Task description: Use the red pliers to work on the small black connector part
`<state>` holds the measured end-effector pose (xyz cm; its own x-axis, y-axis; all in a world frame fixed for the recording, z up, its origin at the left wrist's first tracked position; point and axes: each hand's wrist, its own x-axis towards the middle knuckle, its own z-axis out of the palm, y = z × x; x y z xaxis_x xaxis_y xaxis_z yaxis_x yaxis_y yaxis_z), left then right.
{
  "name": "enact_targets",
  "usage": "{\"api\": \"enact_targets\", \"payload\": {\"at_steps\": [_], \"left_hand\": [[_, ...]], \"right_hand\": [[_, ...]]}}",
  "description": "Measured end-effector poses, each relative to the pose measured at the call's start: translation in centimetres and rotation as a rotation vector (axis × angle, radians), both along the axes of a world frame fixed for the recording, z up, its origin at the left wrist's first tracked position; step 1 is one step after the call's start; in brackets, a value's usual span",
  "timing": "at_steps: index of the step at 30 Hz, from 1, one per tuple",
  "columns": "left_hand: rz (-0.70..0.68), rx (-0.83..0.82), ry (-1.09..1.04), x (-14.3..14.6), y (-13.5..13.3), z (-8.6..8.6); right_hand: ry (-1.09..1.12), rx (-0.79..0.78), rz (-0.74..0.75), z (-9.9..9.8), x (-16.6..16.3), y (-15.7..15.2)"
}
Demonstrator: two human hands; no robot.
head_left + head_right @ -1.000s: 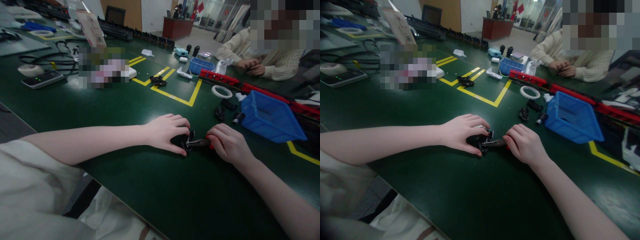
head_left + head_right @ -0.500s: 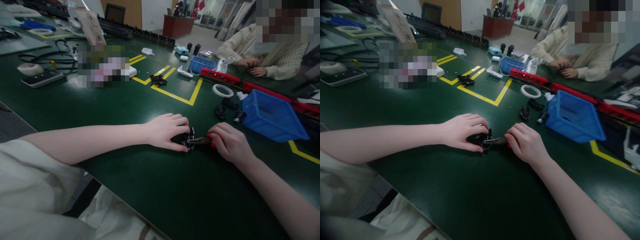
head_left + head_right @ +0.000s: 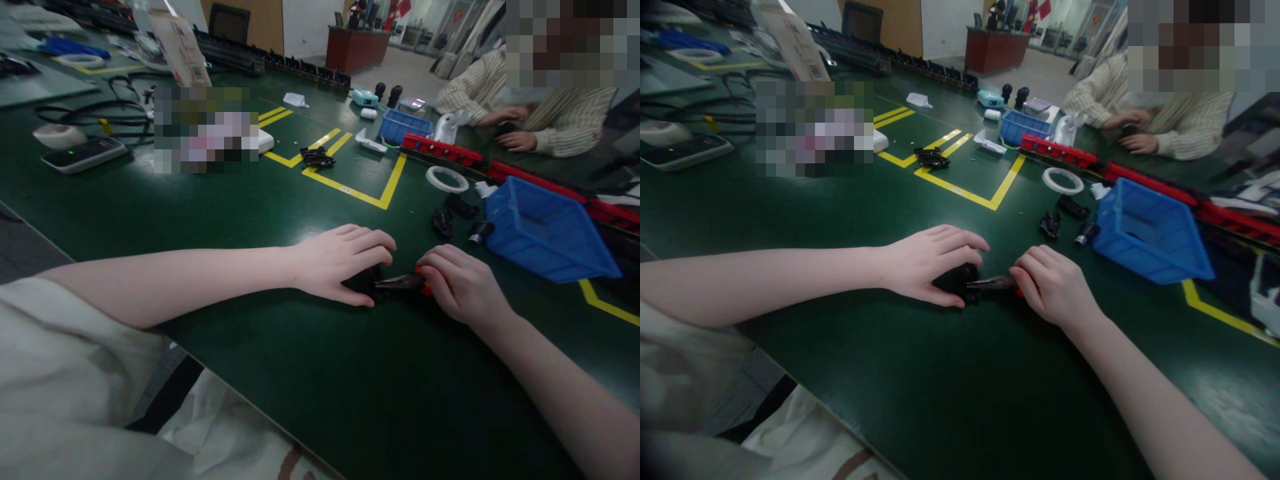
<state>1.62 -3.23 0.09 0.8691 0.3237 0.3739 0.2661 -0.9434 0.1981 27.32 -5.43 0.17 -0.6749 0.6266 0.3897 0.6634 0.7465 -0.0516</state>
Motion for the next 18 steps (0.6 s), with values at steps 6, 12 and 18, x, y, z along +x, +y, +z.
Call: {"api": "enact_targets", "payload": {"at_steps": [6, 12, 18], "left_hand": [[-0.009, -0.017, 0.055, 0.0, 0.4, -0.3], [-0.044, -0.016, 0.095, -0.1, 0.6, -0.2], [-0.045, -0.067, 0.155, -0.6, 1.2, 0.0]], "right_hand": [[0.006, 0.006, 0.006, 0.1, 0.0, 0.0], [0.024, -0.012, 0.003, 0.1, 0.0, 0.0], [0.019, -0.023, -0.006, 0.0, 0.3, 0.0]]}}
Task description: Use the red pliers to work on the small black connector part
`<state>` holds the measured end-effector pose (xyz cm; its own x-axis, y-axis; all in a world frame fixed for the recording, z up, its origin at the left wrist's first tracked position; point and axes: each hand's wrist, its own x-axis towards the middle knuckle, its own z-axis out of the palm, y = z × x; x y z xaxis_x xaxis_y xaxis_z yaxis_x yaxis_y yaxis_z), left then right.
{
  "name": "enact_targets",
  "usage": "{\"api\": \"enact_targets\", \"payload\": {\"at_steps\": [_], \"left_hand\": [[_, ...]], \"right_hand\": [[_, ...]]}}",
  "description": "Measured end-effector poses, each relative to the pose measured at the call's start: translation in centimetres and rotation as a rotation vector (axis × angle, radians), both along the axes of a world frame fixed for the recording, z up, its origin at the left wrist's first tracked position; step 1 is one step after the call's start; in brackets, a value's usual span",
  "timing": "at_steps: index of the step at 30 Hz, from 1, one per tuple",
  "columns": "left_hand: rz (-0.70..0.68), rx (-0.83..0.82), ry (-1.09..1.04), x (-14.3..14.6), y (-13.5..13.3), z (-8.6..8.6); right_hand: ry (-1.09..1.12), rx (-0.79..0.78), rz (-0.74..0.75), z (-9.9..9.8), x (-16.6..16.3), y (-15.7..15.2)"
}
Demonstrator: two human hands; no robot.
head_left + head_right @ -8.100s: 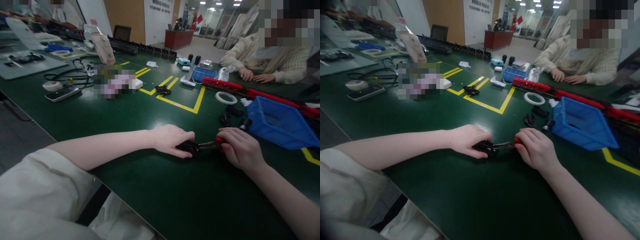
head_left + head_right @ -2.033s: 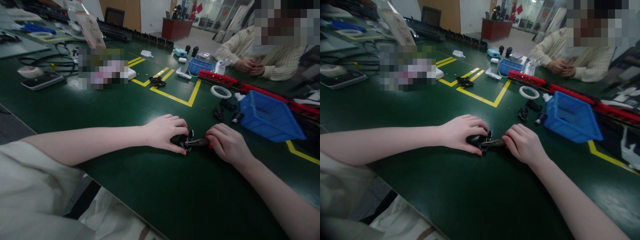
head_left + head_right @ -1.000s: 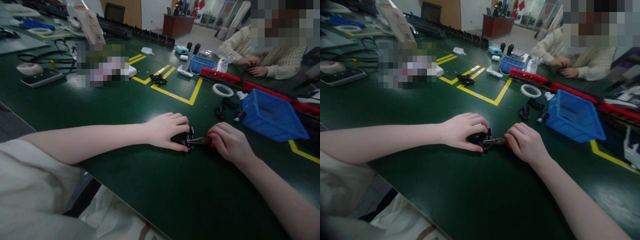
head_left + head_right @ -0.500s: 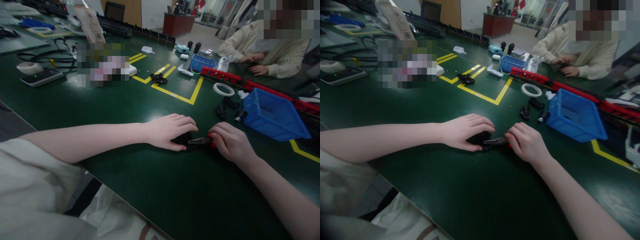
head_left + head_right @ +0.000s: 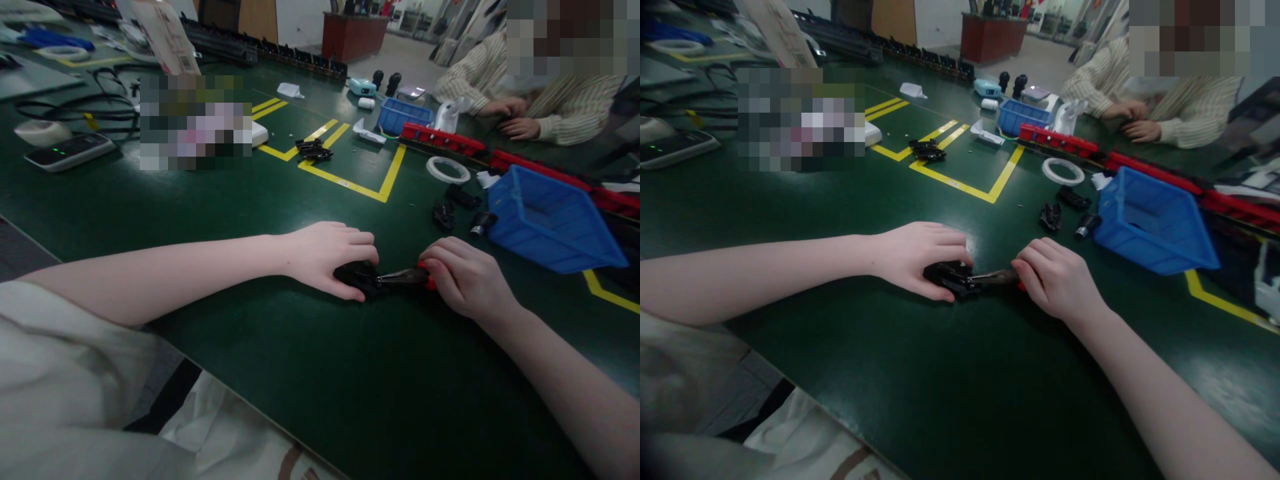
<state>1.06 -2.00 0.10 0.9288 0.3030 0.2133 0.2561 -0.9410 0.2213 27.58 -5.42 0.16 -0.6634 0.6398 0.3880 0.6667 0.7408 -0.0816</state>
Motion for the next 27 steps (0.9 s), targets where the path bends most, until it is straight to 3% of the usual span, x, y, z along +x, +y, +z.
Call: {"api": "enact_targets", "payload": {"at_steps": [7, 17, 27], "left_hand": [[0.016, -0.092, 0.022, -0.30, 0.67, 0.23], [-0.039, 0.085, 0.087, 0.06, 0.60, 0.12], [-0.061, 0.109, 0.087, -0.02, 0.64, 0.00]], "right_hand": [[0.039, -0.004, 0.000, -0.09, 0.20, 0.01], [0.012, -0.008, -0.021, -0.01, -0.13, 0.02], [0.014, 0.026, -0.004, -0.03, -0.14, -0.07]]}}
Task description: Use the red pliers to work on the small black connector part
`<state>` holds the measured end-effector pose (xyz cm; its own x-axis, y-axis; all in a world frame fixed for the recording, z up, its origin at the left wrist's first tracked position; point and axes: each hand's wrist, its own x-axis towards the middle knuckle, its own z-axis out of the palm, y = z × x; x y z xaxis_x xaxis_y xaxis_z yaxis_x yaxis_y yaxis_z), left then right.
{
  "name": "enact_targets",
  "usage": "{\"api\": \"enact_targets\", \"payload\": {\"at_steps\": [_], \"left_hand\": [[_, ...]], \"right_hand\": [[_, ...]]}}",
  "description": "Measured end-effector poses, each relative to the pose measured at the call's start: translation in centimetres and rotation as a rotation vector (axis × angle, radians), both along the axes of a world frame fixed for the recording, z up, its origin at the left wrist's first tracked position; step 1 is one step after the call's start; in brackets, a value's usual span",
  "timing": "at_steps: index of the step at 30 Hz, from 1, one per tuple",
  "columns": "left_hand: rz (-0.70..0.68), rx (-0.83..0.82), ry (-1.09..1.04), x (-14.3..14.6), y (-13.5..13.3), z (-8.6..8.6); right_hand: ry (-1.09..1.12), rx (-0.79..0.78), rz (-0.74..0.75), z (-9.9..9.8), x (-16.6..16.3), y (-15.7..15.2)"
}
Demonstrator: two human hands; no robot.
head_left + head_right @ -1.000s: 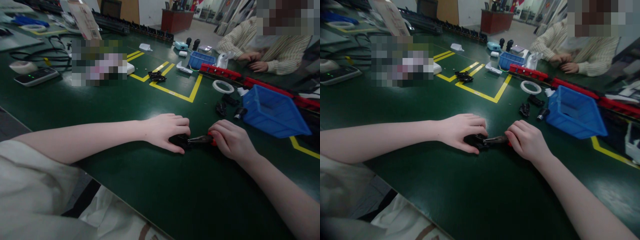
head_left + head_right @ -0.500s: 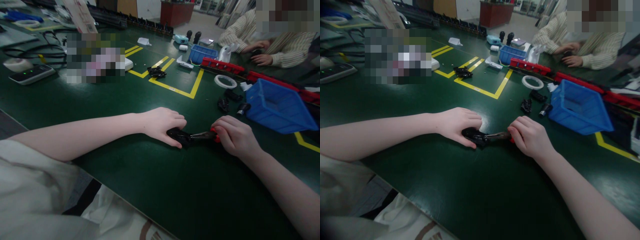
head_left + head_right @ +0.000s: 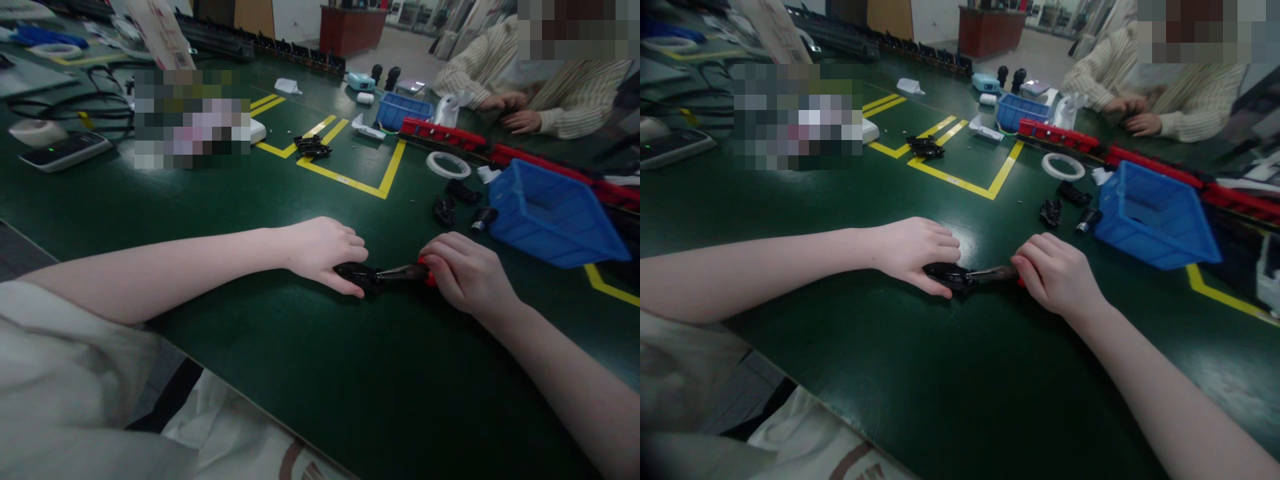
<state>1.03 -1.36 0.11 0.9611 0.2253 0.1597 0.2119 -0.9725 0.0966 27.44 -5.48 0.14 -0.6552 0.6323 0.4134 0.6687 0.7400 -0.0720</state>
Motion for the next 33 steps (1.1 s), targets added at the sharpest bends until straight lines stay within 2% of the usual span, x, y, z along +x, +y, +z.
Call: {"api": "enact_targets", "payload": {"at_steps": [15, 22, 29, 33], "left_hand": [[0.009, -0.083, -0.070, -0.1, -0.2, -0.2], [0.037, -0.058, -0.065, -0.2, -0.4, 0.0], [0.011, -0.053, -0.103, -0.4, -0.3, -0.1], [-0.008, -0.059, -0.090, -0.5, -0.2, 0.0]], "right_hand": [[0.027, 0.008, 0.034, -0.2, 0.3, 0.0], [0.019, 0.041, 0.039, -0.2, 0.2, 0.0], [0.084, -0.031, -0.024, -0.2, 0.5, 0.1], [0.098, -0.044, -0.115, -0.4, 1.3, 0.6]]}}
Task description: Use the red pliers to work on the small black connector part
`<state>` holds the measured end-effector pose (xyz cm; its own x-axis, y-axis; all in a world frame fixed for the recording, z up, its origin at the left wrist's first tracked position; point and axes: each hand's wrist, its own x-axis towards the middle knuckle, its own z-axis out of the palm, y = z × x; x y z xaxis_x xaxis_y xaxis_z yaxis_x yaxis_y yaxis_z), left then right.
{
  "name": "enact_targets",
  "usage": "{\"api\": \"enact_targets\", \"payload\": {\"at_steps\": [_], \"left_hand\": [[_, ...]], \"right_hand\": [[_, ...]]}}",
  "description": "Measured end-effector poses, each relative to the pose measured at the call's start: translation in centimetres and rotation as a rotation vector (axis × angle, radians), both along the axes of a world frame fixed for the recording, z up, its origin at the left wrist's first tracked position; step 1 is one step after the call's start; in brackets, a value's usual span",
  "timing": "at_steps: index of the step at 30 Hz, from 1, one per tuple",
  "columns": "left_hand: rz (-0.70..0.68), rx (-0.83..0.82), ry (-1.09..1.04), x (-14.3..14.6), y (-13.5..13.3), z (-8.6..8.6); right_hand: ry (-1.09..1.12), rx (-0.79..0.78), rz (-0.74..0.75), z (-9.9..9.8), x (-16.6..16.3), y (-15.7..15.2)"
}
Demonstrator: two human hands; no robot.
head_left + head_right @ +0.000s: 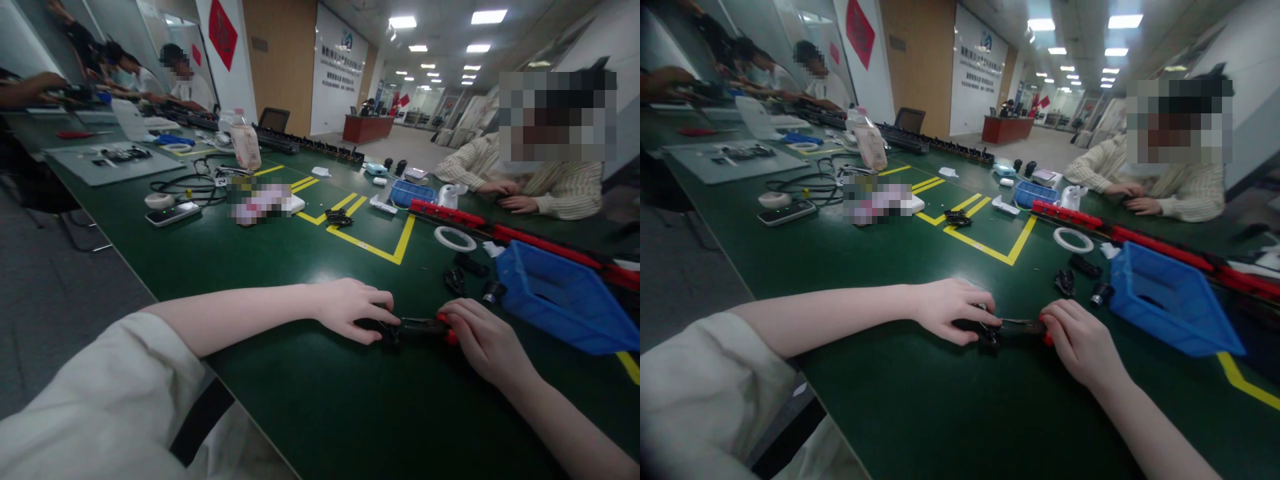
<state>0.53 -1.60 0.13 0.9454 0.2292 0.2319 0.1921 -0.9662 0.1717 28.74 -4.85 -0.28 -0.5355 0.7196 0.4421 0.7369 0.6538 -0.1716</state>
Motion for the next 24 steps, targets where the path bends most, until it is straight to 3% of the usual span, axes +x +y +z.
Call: {"api": "enact_targets", "payload": {"at_steps": [24], "left_hand": [[-0.014, 0.122, -0.006, -0.06, 0.06, 0.01]], "right_hand": [[-0.049, -0.007, -0.157, -0.78, 1.11, -0.04]]}}
